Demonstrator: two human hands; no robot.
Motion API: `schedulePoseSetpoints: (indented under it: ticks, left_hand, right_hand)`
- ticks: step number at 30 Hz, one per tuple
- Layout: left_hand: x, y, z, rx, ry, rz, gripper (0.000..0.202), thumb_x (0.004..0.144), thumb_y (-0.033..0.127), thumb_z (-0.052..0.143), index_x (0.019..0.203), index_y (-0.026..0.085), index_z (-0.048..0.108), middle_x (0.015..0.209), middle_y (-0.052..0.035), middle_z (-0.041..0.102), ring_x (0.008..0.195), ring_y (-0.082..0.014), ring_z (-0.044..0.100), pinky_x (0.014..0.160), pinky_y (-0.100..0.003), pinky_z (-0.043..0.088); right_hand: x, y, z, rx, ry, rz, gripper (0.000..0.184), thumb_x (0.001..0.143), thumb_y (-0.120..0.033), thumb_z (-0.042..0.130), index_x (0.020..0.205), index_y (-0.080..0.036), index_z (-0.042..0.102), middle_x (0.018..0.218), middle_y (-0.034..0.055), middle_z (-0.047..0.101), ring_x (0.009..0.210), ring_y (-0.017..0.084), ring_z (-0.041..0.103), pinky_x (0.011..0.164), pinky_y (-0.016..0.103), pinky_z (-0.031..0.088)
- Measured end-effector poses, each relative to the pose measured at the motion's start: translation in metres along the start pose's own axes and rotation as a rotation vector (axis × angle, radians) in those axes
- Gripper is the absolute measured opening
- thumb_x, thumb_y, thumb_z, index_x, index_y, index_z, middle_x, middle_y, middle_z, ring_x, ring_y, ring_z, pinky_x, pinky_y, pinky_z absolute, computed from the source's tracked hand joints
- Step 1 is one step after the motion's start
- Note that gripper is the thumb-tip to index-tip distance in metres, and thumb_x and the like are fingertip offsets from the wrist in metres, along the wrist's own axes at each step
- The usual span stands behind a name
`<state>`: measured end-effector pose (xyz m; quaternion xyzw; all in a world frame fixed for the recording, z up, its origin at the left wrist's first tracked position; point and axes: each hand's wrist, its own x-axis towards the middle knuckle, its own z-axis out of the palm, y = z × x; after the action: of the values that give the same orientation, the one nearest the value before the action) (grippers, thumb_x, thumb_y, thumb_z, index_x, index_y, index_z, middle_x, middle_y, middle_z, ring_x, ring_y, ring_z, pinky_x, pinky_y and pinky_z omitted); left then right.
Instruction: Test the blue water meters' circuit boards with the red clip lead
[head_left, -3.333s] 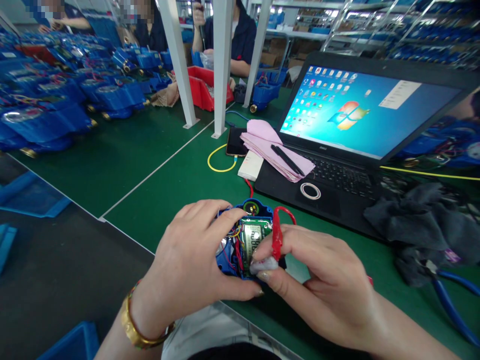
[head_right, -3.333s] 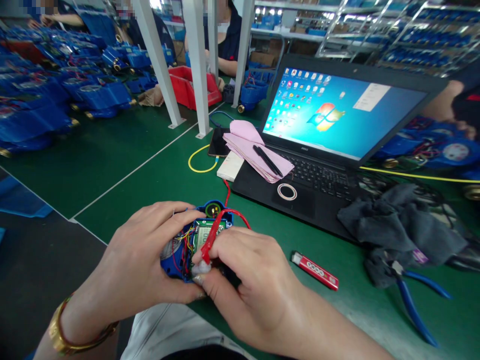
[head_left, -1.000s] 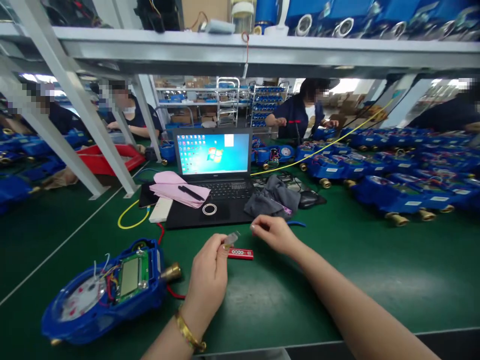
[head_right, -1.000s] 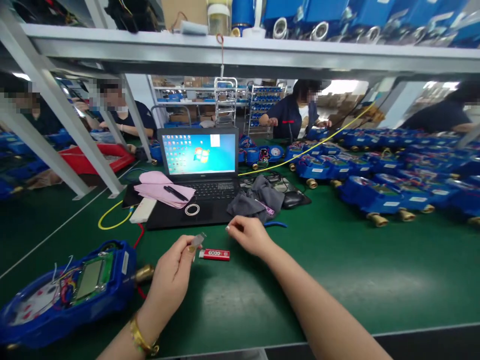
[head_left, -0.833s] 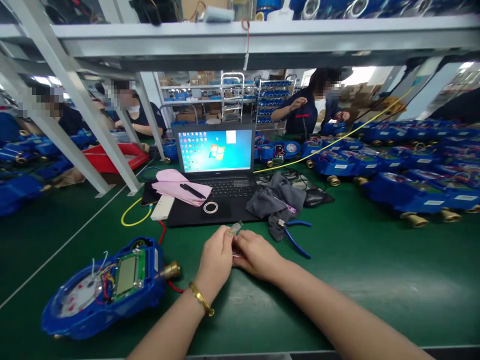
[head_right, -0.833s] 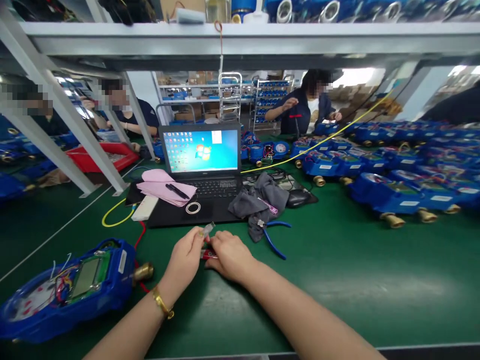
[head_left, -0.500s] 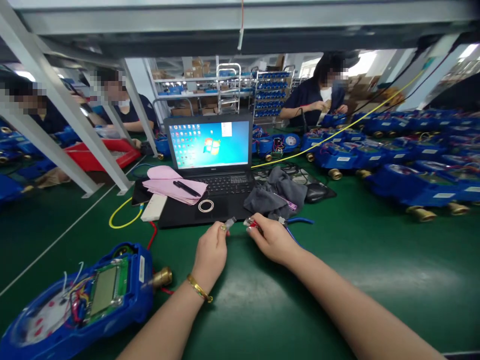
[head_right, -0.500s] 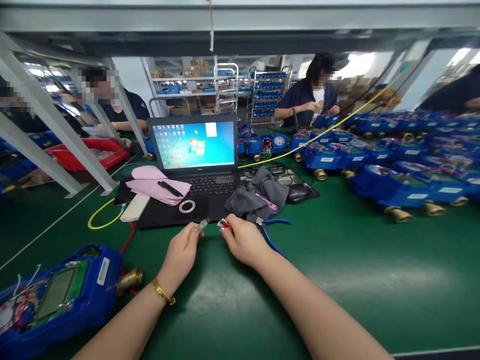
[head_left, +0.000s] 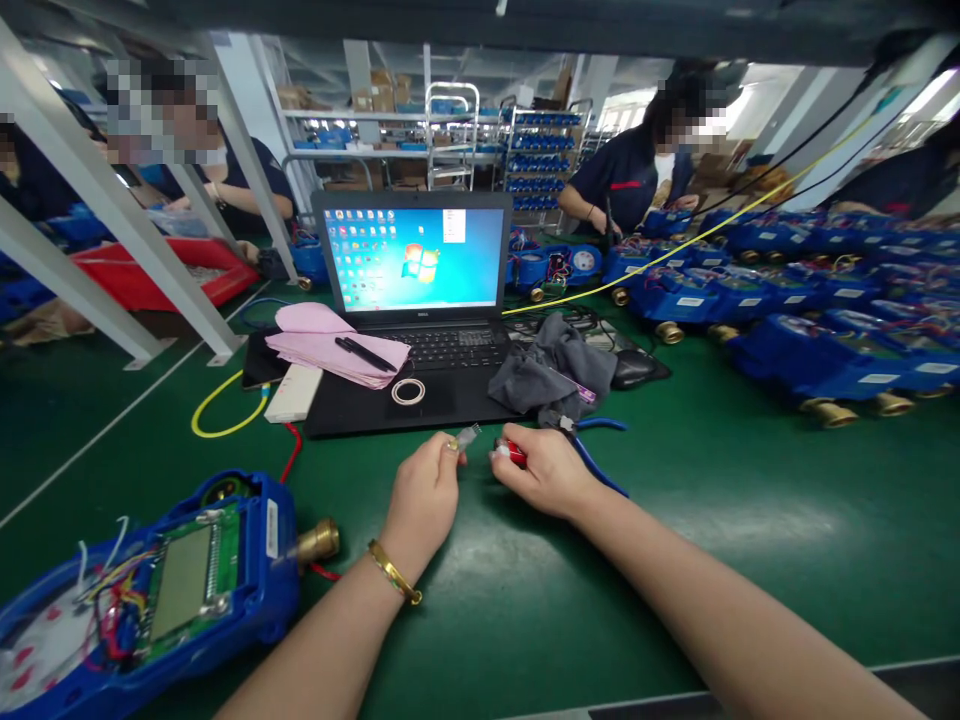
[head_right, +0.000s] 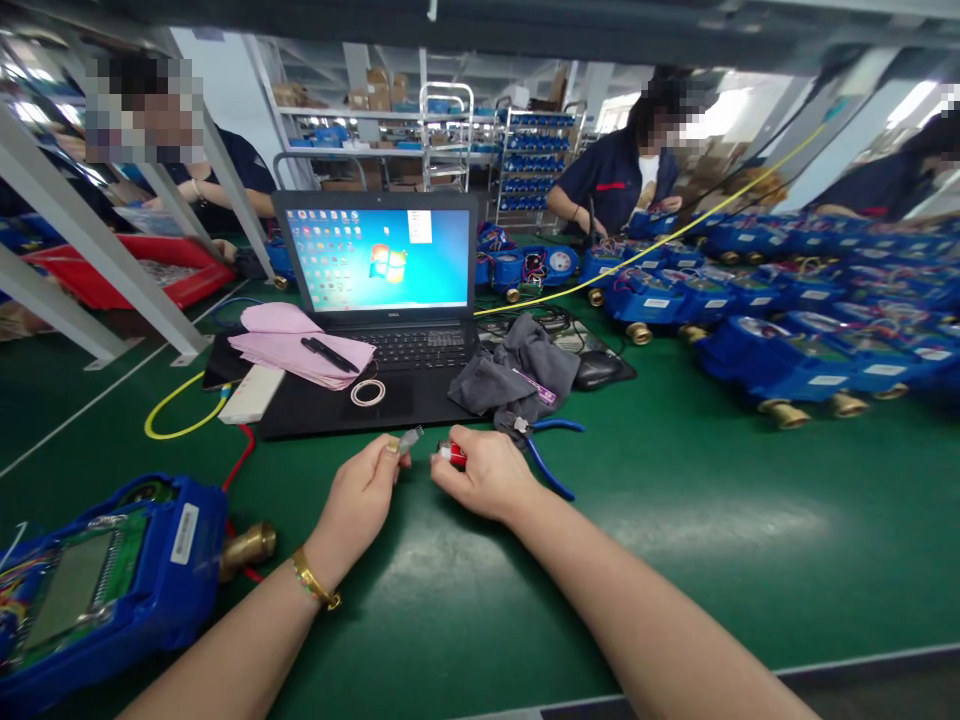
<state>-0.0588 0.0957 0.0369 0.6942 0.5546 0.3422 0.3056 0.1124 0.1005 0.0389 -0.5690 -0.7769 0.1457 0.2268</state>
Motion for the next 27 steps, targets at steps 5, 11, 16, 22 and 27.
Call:
schedulePoseSetpoints:
  ticks: [5,11,16,22,27]
  left_hand:
    - [-0.0009,0.0011,0.0001,0.017,-0.037,0.016,0.033,0.089,0.034,0.027,0.069,0.021,0.05,0.063,-0.0002,0.053,0.064,-0.0171,0.052,0.059,-0.028,0.034]
    - [-0.0015,0.0012,0.0015,0.032,-0.074,0.017,0.033,0.088,0.033,0.027,0.067,0.021,0.05,0.063,0.0,0.054,0.062,-0.0169,0.051,0.059,-0.027,0.033]
    - [-0.0015,0.0025,0.0012,0.034,-0.092,0.016,0.034,0.088,0.034,0.027,0.065,0.021,0.049,0.062,0.0002,0.054,0.061,-0.0168,0.051,0.058,-0.027,0.033]
    - [-0.0019,0.0033,0.0012,0.038,-0.099,0.019,0.034,0.088,0.033,0.028,0.065,0.021,0.049,0.062,0.0003,0.054,0.061,-0.0166,0.051,0.058,-0.027,0.033]
    - [-0.0011,0.002,0.0011,0.039,-0.082,0.009,0.035,0.088,0.034,0.027,0.066,0.021,0.05,0.062,0.0003,0.054,0.061,-0.0164,0.051,0.058,-0.027,0.034]
  right_hand:
    - [0.0003,0.001,-0.0009,-0.003,-0.025,-0.013,0.021,0.079,-0.032,0.041,0.062,-0.022,0.036,0.052,-0.0019,0.042,0.048,0.013,0.038,0.051,0.026,0.025]
    - [0.0004,0.0021,0.0,-0.003,-0.027,-0.011,0.019,0.079,-0.03,0.04,0.062,-0.021,0.037,0.052,-0.0018,0.043,0.048,0.013,0.039,0.051,0.025,0.025]
    - [0.0012,0.0029,0.0006,0.007,-0.029,-0.016,0.02,0.08,-0.03,0.039,0.063,-0.021,0.036,0.053,-0.0019,0.043,0.049,0.013,0.04,0.051,0.025,0.025]
    - [0.0021,0.0043,0.0003,0.009,-0.019,-0.018,0.02,0.08,-0.03,0.04,0.062,-0.021,0.037,0.052,-0.0023,0.042,0.047,0.013,0.039,0.051,0.025,0.024]
    - [0.0012,0.0032,-0.0004,0.028,-0.036,-0.044,0.02,0.079,-0.027,0.042,0.061,-0.021,0.037,0.051,-0.0029,0.042,0.047,0.012,0.039,0.05,0.024,0.025]
